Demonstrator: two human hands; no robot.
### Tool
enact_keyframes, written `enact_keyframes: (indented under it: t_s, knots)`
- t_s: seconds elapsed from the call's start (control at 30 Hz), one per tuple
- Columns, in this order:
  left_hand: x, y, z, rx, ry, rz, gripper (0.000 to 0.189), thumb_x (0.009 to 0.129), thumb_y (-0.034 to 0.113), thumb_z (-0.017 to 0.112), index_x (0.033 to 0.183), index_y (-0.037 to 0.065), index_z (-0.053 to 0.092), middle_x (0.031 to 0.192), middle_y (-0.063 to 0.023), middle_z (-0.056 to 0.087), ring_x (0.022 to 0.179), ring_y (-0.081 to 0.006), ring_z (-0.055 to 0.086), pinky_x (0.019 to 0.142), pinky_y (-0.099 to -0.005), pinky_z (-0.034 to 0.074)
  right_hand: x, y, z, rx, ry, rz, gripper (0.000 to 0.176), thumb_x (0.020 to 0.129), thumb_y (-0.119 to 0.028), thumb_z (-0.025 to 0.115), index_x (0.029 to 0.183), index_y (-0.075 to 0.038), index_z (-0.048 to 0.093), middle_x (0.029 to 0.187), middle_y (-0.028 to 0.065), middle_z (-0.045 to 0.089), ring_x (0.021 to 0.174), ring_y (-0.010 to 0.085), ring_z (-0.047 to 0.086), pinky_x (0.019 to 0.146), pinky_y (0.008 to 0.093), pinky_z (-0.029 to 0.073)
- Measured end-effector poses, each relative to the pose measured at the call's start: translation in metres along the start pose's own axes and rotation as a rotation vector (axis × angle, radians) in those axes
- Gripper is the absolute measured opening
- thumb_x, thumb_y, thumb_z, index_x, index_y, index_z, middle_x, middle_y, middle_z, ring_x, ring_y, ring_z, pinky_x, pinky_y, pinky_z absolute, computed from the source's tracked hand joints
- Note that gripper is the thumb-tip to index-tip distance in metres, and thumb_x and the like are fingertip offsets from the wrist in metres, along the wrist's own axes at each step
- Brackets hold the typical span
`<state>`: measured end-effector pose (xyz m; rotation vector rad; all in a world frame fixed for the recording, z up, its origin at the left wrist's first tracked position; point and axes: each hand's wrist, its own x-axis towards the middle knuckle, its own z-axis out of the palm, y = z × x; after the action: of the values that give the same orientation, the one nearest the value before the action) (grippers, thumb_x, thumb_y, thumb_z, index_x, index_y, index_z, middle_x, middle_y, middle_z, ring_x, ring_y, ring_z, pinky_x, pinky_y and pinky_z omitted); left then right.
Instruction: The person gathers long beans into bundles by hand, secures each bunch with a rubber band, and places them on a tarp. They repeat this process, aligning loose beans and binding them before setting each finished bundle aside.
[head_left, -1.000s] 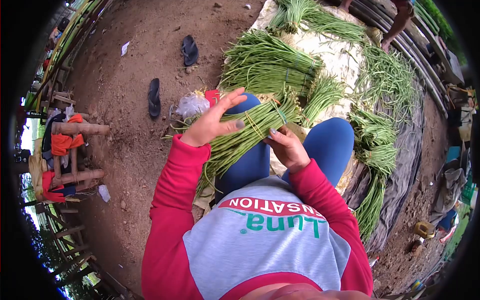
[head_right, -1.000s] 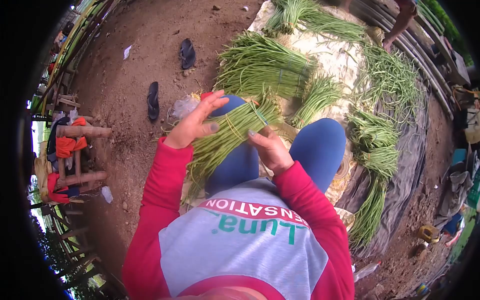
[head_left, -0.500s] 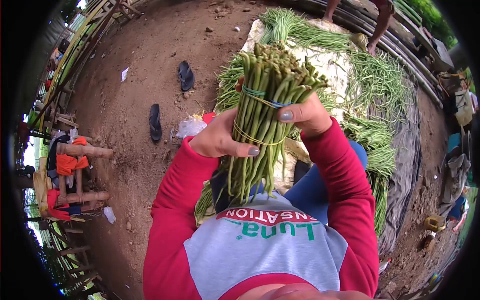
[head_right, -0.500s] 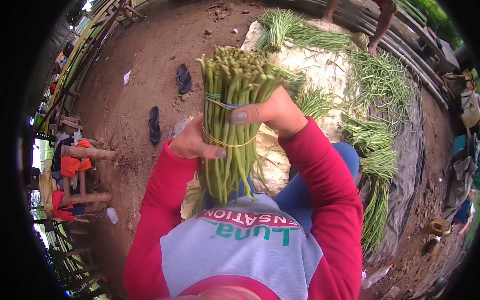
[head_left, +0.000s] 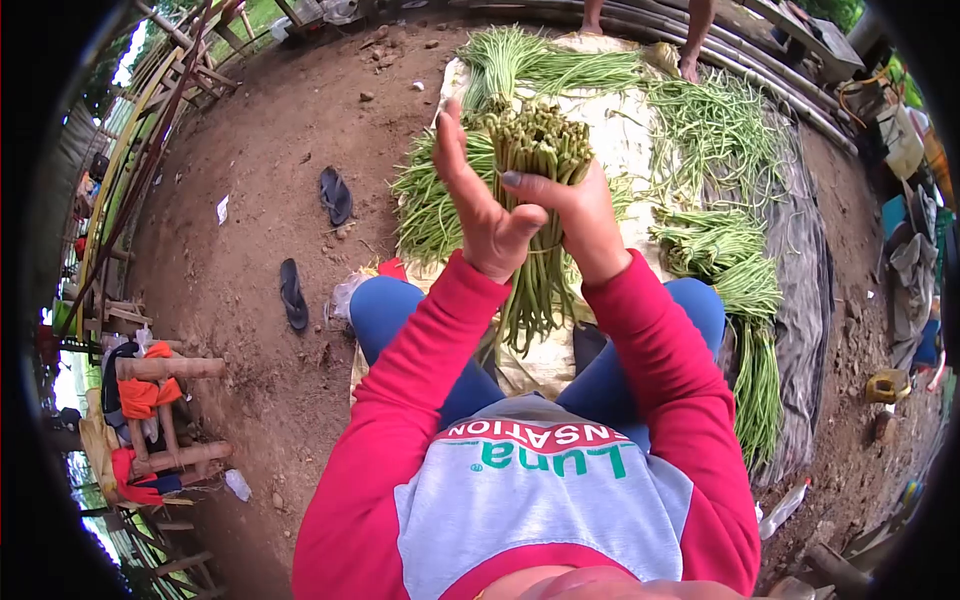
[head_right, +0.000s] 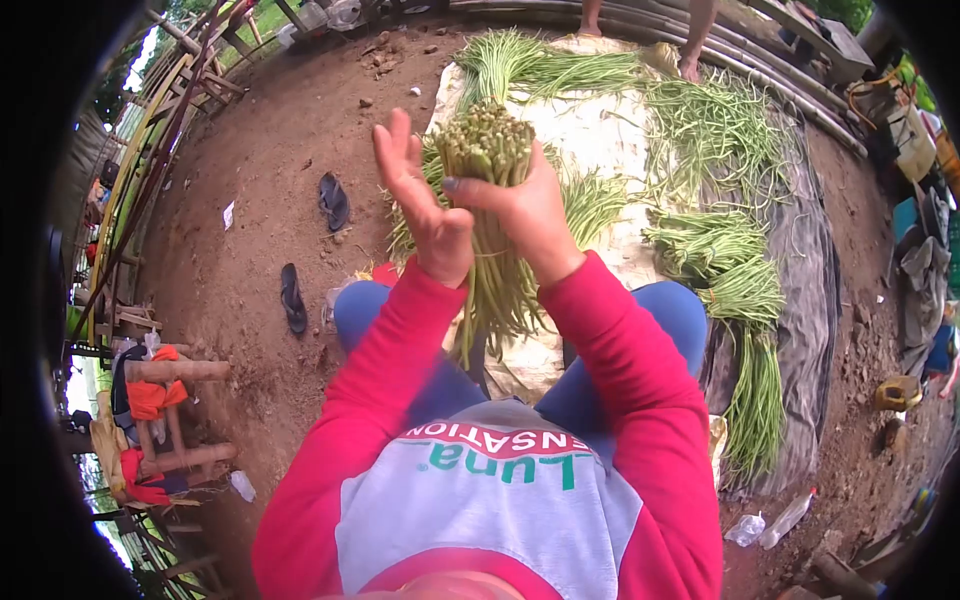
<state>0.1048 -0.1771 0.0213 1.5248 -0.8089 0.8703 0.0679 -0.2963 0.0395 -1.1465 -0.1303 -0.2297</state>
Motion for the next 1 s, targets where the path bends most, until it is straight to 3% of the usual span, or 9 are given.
enact_keyframes:
  t_s: [0.1, 0.17, 0.27, 0.37, 0.47, 0.53, 0.67, 0.93, 1.0]
  knots:
    - [-0.039, 0.007, -0.005, 0.068, -0.201, 0.015, 0.132, 0.077, 0.064, 0.077, 0.157, 0.001, -0.006, 0.157, -0.0225, 0.029, 0.141, -0.0348, 0.036, 0.116, -0.0484, 0.029, -0.003, -0.010, -0.005, 0.056, -0.003, 0.089, 0.045, 0.077, -0.004, 0.080, 0.118, 0.002, 0.061, 0.104, 0.0080, 0.070, 0.092, 0.0158, 0.068, 0.085, 0.0319, 0.054]
    - [-0.065, 0.018, -0.014, -0.240, -0.312, -0.558, 0.114, 0.073, 0.041, 0.090, 0.154, -0.003, 0.021, 0.147, -0.0188, 0.047, 0.131, -0.0290, 0.051, 0.111, -0.0435, 0.038, 0.000, -0.009, -0.007, 0.128, 0.054, 0.156, 0.036, 0.081, -0.008, 0.079, 0.113, 0.000, 0.064, 0.102, 0.0075, 0.070, 0.090, 0.0136, 0.067, 0.080, 0.0304, 0.054]
    - [-0.054, 0.016, -0.036, -0.220, -0.569, -0.974, 0.084, 0.072, 0.028, 0.092, 0.138, -0.003, 0.049, 0.127, -0.0123, 0.064, 0.113, -0.0210, 0.063, 0.101, -0.0347, 0.048, 0.000, -0.001, -0.017, 0.107, -0.090, 0.252, 0.039, 0.082, -0.015, 0.082, 0.113, 0.000, 0.064, 0.101, 0.0072, 0.070, 0.088, 0.0128, 0.066, 0.079, 0.0307, 0.054]
    - [-0.053, 0.005, -0.051, -0.518, -0.532, -0.938, 0.062, 0.075, 0.030, 0.091, 0.121, 0.000, 0.061, 0.113, -0.0059, 0.070, 0.105, -0.0171, 0.065, 0.094, -0.0314, 0.052, 0.004, 0.003, -0.037, 0.173, -0.315, 0.275, 0.054, 0.082, -0.025, 0.083, 0.122, 0.002, 0.059, 0.103, 0.0082, 0.069, 0.091, 0.0145, 0.066, 0.083, 0.0315, 0.054]
    - [-0.054, 0.007, -0.047, -0.686, -0.490, -0.990, 0.070, 0.075, 0.031, 0.091, 0.129, 0.001, 0.056, 0.124, -0.0073, 0.066, 0.109, -0.0163, 0.063, 0.097, -0.0315, 0.050, 0.000, 0.008, -0.029, 0.238, -0.358, 0.226, 0.069, 0.081, -0.026, 0.083, 0.134, 0.004, 0.049, 0.108, 0.0097, 0.067, 0.096, 0.0172, 0.066, 0.089, 0.0324, 0.054]
    - [-0.062, 0.009, -0.042, -0.617, -0.559, -0.913, 0.083, 0.089, 0.052, 0.073, 0.147, 0.003, 0.038, 0.141, -0.0127, 0.054, 0.128, -0.0203, 0.052, 0.109, -0.0359, 0.041, -0.009, 0.008, -0.017, 0.150, -0.031, 0.196, 0.071, 0.081, -0.023, 0.082, 0.136, 0.004, 0.045, 0.115, 0.0116, 0.065, 0.100, 0.0179, 0.066, 0.091, 0.0331, 0.053]
    - [-0.058, -0.002, -0.039, -0.447, -0.076, -0.689, 0.092, 0.099, 0.072, 0.020, 0.160, 0.008, -0.004, 0.164, -0.0180, 0.018, 0.149, -0.0280, 0.025, 0.121, -0.0427, 0.019, -0.028, 0.002, -0.003, -0.030, 0.023, 0.194, 0.073, 0.078, -0.026, 0.083, 0.135, 0.002, 0.045, 0.121, 0.0139, 0.063, 0.110, 0.0200, 0.063, 0.095, 0.0351, 0.051]
    - [-0.109, -0.032, -0.053, -0.023, -0.268, -0.474, 0.075, 0.106, 0.058, 0.022, 0.159, 0.006, 0.016, 0.160, -0.0136, 0.029, 0.147, -0.0256, 0.028, 0.120, -0.0407, 0.022, -0.039, 0.032, -0.030, -0.398, -0.044, 0.196, 0.083, 0.068, -0.026, 0.092, 0.130, 0.008, 0.049, 0.120, 0.0138, 0.066, 0.109, 0.0194, 0.062, 0.101, 0.0334, 0.047]
    - [-0.070, -0.010, -0.072, 0.227, -0.417, -0.429, 0.060, 0.101, 0.032, 0.060, 0.151, 0.004, 0.038, 0.155, -0.0135, 0.041, 0.145, -0.0278, 0.034, 0.120, -0.0422, 0.026, -0.028, 0.028, -0.053, -0.486, -0.089, 0.176, 0.081, 0.068, -0.023, 0.092, 0.129, 0.007, 0.050, 0.119, 0.0135, 0.066, 0.109, 0.0195, 0.063, 0.101, 0.0337, 0.048]
